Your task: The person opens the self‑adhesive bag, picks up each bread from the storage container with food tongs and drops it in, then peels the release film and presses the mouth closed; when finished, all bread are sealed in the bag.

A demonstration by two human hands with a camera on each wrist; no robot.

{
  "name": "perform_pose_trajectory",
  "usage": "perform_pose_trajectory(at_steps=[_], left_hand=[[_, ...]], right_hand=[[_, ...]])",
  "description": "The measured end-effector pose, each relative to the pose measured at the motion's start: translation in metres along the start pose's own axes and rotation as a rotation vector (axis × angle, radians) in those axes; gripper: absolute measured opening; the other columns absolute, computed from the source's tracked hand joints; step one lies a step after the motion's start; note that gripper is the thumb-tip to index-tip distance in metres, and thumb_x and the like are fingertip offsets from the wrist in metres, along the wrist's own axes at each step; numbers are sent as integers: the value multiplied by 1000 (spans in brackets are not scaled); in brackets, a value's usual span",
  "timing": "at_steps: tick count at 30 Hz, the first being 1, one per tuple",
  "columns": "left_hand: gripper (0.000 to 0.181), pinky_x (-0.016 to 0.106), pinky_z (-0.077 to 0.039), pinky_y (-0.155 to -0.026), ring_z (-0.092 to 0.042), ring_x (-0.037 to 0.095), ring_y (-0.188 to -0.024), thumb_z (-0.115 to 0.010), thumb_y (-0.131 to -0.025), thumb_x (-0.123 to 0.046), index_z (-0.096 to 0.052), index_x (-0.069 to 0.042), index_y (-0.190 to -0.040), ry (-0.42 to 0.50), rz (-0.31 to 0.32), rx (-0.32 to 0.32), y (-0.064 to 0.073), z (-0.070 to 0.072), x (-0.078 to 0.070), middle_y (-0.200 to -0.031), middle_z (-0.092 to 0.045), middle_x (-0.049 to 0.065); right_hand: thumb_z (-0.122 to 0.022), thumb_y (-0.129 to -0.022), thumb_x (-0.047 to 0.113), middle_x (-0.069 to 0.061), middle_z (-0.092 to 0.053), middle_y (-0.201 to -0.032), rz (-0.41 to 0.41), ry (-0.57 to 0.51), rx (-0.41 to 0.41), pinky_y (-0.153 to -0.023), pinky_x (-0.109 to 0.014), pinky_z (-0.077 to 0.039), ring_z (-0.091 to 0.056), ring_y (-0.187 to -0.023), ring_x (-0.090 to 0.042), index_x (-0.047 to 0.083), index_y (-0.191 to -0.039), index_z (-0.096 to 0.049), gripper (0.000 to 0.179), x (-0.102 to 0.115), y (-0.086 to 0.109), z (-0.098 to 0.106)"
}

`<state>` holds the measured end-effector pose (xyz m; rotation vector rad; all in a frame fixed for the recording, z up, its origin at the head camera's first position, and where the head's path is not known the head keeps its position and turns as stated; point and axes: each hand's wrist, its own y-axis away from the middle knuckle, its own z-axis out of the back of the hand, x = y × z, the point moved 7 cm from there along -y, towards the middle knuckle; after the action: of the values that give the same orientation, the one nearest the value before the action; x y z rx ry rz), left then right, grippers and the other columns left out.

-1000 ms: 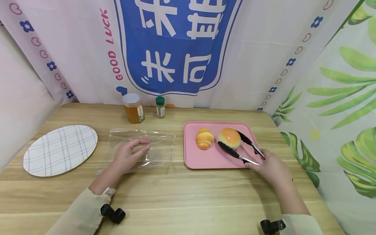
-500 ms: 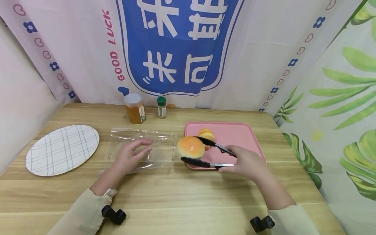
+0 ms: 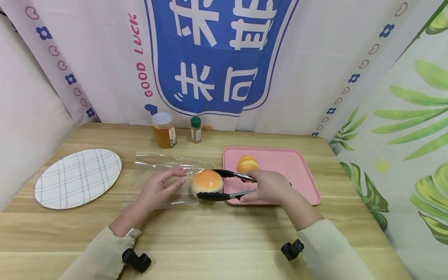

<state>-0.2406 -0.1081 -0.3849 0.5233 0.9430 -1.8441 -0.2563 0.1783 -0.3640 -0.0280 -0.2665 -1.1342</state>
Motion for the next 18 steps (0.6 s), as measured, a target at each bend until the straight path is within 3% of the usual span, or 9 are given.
perform_pose_trajectory(at_steps=[4,11,18], left_hand=[[18,48,-47,-107,-61,27,-124,-70,-90,-17,-71,-11,-107,9,-11,5,0,-1,-2,-121,-70,7],[18,46,-48,-106,-59,27,-126,-70,-91,-18,-72,-12,-108,16,6,25,0,-3,-3,-121,-70,7],[19,44,-52,-102,-60,26,-125,-69,-91,-17,-72,-11,-109,19,27,27,1,-4,-2,-120,-71,5]], right_hand=[[-77,-67,68,0,-69,-120,16,6,-5,-92,-48,-54,-66,-109,-22,18,-133,-58,85,10,-9,-5],[-80,-66,64,5,-70,-105,90,26,-77,-75,-42,-56,-65,-90,-15,21,-121,-63,71,32,-22,-14],[-80,-65,63,6,-71,-102,120,47,-126,-67,-36,-53,-63,-84,-15,22,-125,-62,75,51,-34,-24]])
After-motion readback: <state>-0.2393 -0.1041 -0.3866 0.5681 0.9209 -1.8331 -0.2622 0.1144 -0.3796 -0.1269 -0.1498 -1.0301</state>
